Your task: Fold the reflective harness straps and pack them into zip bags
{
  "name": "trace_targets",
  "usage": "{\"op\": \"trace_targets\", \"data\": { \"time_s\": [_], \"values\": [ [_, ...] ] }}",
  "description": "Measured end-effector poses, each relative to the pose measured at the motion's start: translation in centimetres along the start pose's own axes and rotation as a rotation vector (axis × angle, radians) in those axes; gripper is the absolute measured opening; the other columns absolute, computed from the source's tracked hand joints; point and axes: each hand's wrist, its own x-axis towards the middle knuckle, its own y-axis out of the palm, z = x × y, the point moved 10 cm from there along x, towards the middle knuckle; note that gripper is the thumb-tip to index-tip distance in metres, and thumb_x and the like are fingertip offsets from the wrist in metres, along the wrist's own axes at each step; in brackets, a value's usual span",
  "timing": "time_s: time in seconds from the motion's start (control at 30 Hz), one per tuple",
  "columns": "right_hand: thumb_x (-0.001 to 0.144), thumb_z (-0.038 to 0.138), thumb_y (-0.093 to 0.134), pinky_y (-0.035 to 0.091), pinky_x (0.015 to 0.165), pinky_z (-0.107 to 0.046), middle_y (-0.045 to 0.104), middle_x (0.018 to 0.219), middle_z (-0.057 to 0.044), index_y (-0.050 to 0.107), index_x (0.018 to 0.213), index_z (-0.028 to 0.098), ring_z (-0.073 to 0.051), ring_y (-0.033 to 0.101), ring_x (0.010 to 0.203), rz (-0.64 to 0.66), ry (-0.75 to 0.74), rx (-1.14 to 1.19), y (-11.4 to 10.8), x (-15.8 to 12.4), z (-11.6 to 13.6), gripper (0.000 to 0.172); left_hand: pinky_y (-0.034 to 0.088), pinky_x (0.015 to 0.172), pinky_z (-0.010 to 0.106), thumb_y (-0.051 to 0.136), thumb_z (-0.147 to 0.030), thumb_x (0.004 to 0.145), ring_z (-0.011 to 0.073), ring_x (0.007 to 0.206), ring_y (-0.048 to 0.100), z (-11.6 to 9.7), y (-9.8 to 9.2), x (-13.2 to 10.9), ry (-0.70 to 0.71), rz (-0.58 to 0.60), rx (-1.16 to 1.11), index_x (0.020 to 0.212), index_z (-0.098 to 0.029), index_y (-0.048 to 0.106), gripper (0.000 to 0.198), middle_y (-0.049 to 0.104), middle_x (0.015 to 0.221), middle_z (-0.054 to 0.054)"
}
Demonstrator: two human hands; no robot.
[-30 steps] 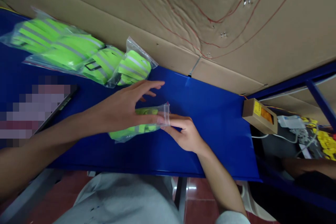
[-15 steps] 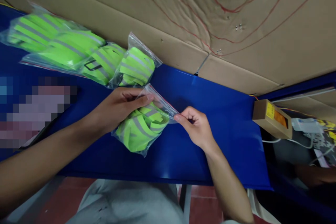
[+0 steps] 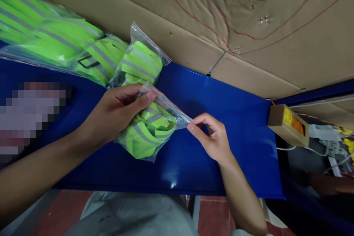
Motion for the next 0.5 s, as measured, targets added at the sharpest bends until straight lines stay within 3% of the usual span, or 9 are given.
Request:
{"op": "trace_targets", "data": {
  "time_s": [0.2,0.3,0.5],
  "values": [
    [0.093,0.034,0.073,0.049,0.074,-0.027,0.069,0.087,0.000,0.068,0.093,0.023,-0.014,0.061,0.079,-0.064,0.001,-0.007,0.1,-0.2,-0.3,0.011,0.046,0.055,0.023,0.077,-0.043,0.088,0.0120,0.063,0.057,0.5,-0.8,0.1,0.016,-0.103,-0.019,0.084,-0.018,0.077,0.026,0.066,0.072,0.001],
    [0.092,0.037,0.073,0.051,0.077,-0.029,0.069,0.092,-0.001,0.067,0.100,0.023,-0.015,0.062,0.082,-0.055,0.008,0.040,0.9,0.1,-0.3,0.017,0.049,0.059,0.025,0.075,-0.045,0.089,0.0137,0.068,0.060,0.6,-0.8,0.2,0.020,-0.095,-0.012,0.085,-0.018,0.077,0.027,0.071,0.081,0.003],
    [0.092,0.036,0.073,0.050,0.072,-0.028,0.068,0.081,0.000,0.067,0.088,0.022,-0.013,0.060,0.073,-0.121,0.017,0.027,0.7,-0.1,-0.3,0.015,0.052,0.062,0.024,0.078,-0.045,0.087,0.0146,0.070,0.064,0.6,-0.1,-0.1,0.027,-0.069,-0.080,0.094,-0.019,0.074,0.028,0.072,0.081,0.002]
  ]
}}
